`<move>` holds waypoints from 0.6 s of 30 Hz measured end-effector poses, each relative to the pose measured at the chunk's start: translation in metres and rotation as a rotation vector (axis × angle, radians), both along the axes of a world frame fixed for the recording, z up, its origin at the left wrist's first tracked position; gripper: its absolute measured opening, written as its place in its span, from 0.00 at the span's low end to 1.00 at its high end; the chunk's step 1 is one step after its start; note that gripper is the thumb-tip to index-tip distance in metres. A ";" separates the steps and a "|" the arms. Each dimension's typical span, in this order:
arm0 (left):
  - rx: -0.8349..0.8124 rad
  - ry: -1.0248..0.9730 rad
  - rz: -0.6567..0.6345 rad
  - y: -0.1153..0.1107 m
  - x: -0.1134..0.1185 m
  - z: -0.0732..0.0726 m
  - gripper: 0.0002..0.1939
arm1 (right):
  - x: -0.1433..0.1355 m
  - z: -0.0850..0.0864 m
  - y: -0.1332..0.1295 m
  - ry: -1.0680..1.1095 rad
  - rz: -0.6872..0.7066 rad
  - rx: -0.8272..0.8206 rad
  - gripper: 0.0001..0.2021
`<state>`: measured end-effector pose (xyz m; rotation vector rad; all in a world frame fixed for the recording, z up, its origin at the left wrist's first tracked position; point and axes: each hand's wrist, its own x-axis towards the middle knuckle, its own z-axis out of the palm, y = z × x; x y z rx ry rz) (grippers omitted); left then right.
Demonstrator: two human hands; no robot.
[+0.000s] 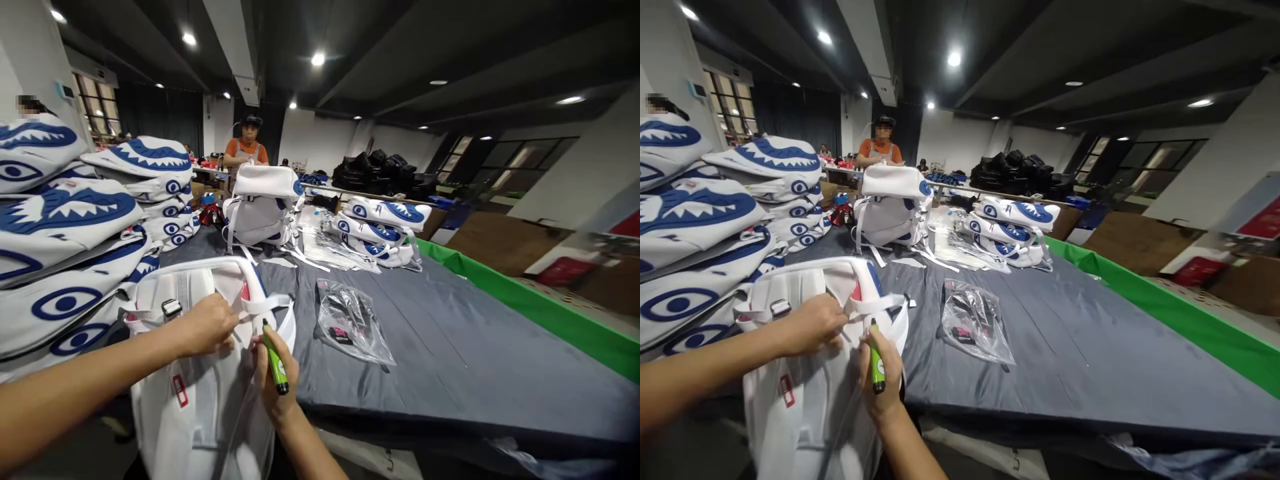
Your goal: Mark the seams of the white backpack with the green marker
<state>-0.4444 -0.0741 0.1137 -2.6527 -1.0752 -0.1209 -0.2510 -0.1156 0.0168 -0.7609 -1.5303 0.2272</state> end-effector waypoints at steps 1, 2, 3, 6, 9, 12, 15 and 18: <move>0.037 -0.025 0.026 -0.015 0.002 0.009 0.11 | 0.005 0.012 -0.003 -0.092 -0.008 0.119 0.19; 0.074 -0.058 0.054 -0.028 0.004 0.014 0.10 | 0.010 0.023 -0.005 -0.208 0.001 0.218 0.20; 0.102 -0.097 0.083 -0.038 0.006 0.015 0.09 | 0.015 0.032 -0.006 -0.318 0.015 0.293 0.22; 0.095 -0.214 0.131 -0.058 0.016 -0.011 0.03 | 0.027 0.037 -0.008 -0.491 0.058 0.343 0.26; 0.082 -0.252 0.105 -0.058 0.028 -0.052 0.05 | 0.034 0.015 -0.004 -0.481 0.092 0.285 0.24; 0.104 -0.250 0.085 -0.051 0.034 -0.070 0.07 | 0.039 -0.006 0.003 -0.457 0.080 0.252 0.19; 0.028 -0.234 0.058 -0.049 0.033 -0.064 0.06 | 0.047 -0.012 -0.004 -0.327 0.021 0.100 0.18; -0.079 -0.236 0.034 -0.045 0.031 -0.061 0.06 | 0.058 -0.016 -0.019 -0.113 -0.032 -0.211 0.16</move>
